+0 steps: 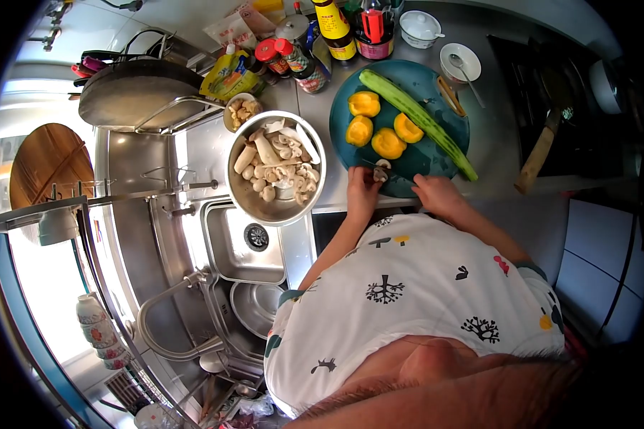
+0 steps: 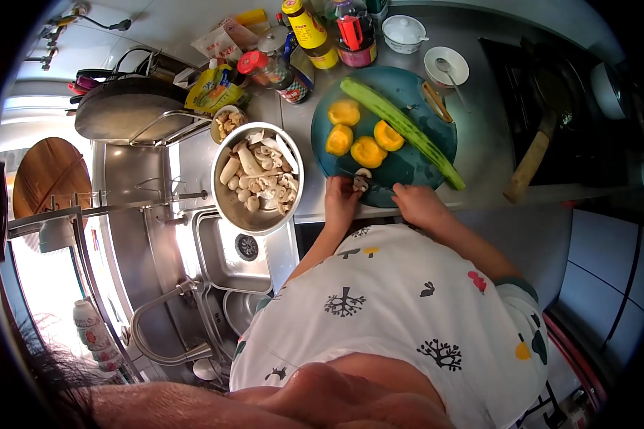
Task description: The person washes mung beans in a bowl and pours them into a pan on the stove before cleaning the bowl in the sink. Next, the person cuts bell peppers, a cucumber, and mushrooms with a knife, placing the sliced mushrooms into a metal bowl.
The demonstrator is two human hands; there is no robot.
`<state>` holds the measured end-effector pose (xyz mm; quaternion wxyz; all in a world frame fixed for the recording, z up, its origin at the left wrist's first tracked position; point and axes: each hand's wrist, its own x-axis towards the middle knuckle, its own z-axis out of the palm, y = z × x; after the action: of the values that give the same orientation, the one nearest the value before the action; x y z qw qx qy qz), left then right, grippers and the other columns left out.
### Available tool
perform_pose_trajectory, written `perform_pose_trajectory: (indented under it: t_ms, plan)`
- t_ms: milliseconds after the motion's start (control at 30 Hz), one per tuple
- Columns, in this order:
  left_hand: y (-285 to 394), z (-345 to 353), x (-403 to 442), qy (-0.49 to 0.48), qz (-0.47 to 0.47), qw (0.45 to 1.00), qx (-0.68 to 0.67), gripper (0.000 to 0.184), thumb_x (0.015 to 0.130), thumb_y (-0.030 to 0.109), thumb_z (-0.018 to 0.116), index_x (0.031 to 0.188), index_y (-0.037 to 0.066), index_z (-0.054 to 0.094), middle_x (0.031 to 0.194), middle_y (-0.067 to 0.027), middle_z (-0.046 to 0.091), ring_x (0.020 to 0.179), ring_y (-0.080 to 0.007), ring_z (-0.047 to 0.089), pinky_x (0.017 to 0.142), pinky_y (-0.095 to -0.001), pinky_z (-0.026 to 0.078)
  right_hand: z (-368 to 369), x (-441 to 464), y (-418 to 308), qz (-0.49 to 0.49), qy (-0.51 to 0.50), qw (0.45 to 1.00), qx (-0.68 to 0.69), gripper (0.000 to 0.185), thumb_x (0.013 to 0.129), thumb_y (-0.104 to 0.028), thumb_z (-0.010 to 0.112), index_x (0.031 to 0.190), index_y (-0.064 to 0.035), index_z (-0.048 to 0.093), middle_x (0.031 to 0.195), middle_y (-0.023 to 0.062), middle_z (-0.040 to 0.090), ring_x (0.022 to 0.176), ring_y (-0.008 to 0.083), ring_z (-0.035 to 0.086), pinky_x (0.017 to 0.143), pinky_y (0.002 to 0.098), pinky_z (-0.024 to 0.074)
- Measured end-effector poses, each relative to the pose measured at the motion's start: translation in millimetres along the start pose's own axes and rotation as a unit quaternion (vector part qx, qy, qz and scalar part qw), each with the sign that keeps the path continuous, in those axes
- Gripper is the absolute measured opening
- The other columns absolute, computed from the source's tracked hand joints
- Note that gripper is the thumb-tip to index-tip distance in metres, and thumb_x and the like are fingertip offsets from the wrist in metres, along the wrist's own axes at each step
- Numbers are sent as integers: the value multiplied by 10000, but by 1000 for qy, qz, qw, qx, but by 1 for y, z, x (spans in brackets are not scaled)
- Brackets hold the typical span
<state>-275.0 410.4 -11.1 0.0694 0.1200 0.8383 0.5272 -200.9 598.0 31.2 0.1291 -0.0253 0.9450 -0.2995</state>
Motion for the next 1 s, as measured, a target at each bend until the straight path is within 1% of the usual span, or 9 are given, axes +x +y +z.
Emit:
perform_pose_trajectory:
  t_ms: [67, 133, 267, 333, 467, 567, 700, 833, 1000]
  plan:
    - [0, -6, 2, -8, 6, 1000, -9, 211, 671, -76, 667, 828, 7, 552, 893, -127, 530, 710, -282, 602, 624, -340, 498, -4, -9, -1, 1, 19, 1000, 21, 171, 862, -170, 534, 833, -17, 463, 739, 193, 594, 702, 386, 579, 609, 461, 451]
    - [-5, -12, 6, -67, 166, 980, 89, 208, 676, -51, 676, 823, 25, 550, 934, -123, 522, 734, -298, 601, 624, -347, 505, -7, -20, 0, 3, 38, 998, 42, 171, 862, -173, 536, 829, -22, 463, 745, 189, 594, 700, 386, 575, 608, 461, 447]
    - [-16, -10, 2, -81, 183, 970, 139, 208, 678, -19, 689, 826, 38, 555, 984, -123, 516, 769, -319, 594, 632, -352, 508, -8, -32, 5, 10, 62, 997, 39, 176, 860, -181, 541, 832, -24, 464, 741, 180, 595, 695, 380, 575, 612, 460, 447]
    - [-10, -6, -4, -41, 127, 973, 191, 212, 686, 6, 695, 846, 38, 558, 983, -125, 526, 794, -333, 591, 648, -360, 507, -7, -37, 7, 19, 60, 997, 37, 177, 857, -183, 545, 834, -25, 466, 738, 177, 595, 692, 378, 575, 614, 459, 448]
    - [-7, 0, -16, -35, 112, 982, 151, 218, 697, 17, 693, 867, 33, 557, 950, -126, 533, 785, -337, 590, 649, -370, 503, -4, -48, 12, -2, 61, 998, 12, 176, 850, -187, 556, 832, -30, 477, 726, 163, 599, 676, 357, 587, 594, 447, 460]
    - [-14, 1, -21, -21, 142, 981, 131, 225, 707, 16, 684, 889, 27, 552, 938, -125, 535, 787, -335, 590, 651, -372, 505, -1, -55, 16, -24, 63, 998, 0, 165, 836, -173, 576, 827, -38, 483, 715, 154, 600, 660, 341, 594, 574, 432, 469]
    - [-20, 4, -25, -36, 191, 960, 204, 202, 741, 17, 602, 934, 27, 545, 995, -116, 517, 799, -312, 580, 629, -356, 512, -4, -58, 16, -68, 69, 995, -5, 172, 803, -151, 619, 816, -44, 485, 696, 147, 598, 641, 331, 598, 558, 415, 477]
    - [-22, 9, -25, -48, 258, 924, 280, 204, 722, 35, 559, 923, 9, 543, 1004, -131, 520, 796, -276, 575, 612, -330, 519, -7, -64, 18, -55, 48, 997, -23, 189, 792, -152, 632, 805, -40, 481, 688, 145, 597, 637, 328, 601, 555, 416, 477]
    - [-20, 11, -25, -43, 278, 919, 277, 207, 701, 41, 559, 905, 9, 546, 1005, -136, 518, 798, -269, 570, 608, -323, 516, -13, -67, 18, -31, 23, 999, -30, 194, 797, -169, 625, 810, -33, 488, 671, 147, 595, 632, 330, 604, 564, 429, 476]
